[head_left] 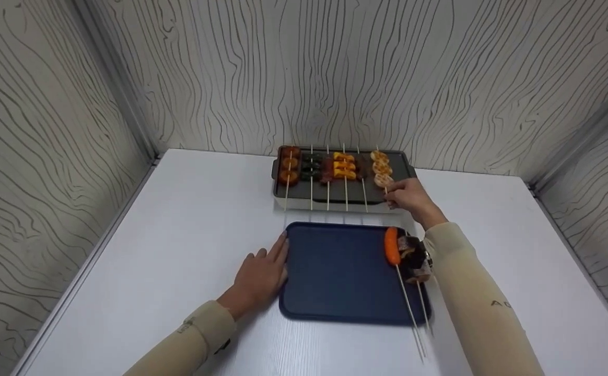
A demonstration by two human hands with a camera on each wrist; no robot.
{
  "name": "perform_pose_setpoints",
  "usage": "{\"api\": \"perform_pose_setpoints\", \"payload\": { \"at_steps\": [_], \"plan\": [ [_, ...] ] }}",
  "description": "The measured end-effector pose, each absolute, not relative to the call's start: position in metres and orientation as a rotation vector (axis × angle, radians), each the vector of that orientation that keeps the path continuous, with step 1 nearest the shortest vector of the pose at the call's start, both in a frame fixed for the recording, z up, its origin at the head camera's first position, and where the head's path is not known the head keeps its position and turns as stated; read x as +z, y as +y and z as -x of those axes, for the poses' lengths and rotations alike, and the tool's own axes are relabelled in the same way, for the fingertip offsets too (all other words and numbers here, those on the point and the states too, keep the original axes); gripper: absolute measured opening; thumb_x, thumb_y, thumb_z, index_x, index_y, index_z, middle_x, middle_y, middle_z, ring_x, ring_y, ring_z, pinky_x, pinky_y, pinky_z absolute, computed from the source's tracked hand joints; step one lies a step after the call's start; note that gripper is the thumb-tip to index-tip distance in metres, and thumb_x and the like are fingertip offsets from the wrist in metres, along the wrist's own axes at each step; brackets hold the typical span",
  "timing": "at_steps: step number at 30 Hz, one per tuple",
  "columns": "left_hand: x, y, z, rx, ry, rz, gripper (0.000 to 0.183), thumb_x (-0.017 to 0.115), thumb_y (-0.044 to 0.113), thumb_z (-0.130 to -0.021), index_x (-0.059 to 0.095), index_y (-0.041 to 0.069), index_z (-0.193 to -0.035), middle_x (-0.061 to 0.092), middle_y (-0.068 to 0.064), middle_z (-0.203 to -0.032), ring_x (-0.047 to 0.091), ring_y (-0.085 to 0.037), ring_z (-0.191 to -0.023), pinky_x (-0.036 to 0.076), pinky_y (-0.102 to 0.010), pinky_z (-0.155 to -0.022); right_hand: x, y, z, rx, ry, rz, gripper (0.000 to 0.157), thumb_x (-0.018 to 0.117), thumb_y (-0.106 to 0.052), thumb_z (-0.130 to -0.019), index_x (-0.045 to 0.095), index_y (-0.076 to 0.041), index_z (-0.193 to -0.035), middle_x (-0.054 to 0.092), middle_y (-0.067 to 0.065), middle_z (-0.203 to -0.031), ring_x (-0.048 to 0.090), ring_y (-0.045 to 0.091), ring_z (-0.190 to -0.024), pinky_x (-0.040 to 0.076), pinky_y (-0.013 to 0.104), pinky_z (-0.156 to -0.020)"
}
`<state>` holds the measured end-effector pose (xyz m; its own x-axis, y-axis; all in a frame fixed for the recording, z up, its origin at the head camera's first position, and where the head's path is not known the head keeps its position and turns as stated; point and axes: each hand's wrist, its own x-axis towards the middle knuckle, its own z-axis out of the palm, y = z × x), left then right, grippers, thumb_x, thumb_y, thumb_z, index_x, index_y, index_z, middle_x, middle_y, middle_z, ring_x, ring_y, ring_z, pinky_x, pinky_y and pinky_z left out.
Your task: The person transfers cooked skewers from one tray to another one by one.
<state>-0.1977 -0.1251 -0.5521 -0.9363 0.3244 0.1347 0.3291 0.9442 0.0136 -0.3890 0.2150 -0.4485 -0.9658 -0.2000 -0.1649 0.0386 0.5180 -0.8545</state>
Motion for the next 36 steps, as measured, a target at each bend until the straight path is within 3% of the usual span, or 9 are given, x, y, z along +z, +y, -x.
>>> {"api": "perform_pose_setpoints", "payload": {
  "at_steps": [8, 36],
  "plan": [
    [-0.552, -0.127, 0.198, -0.081, -2.97, 0.515, 0.058, 0.04, 0.033, -0.107, 0.038, 0.004, -0.158, 0.029, -0.009, -0.167, 0.061, -0.029, -0.097, 0.051, -0.043, -0.074, -0.436, 0.22, 0.382, -1.554, 2.522, 0.145, 0.033, 0.056, -0.001, -0.099, 0.059, 0.017, -0.127, 0.064, 0.016, -0.101, 0.062, 0.008, -0.071, 0.057, 0.026, -0.071],
    [-0.549, -0.126, 0.196, -0.126, -2.986, 0.524, 0.058, 0.042, 0.03, -0.107, 0.037, 0.002, -0.157, 0.03, -0.011, -0.167, 0.06, -0.031, -0.1, 0.05, -0.045, -0.074, -0.39, 0.278, 0.316, -1.465, 2.674, 0.178, 0.036, 0.057, -0.007, -0.1, 0.056, 0.014, -0.13, 0.058, 0.018, -0.107, 0.06, 0.007, -0.071, 0.056, 0.024, -0.067]
  ]
}}
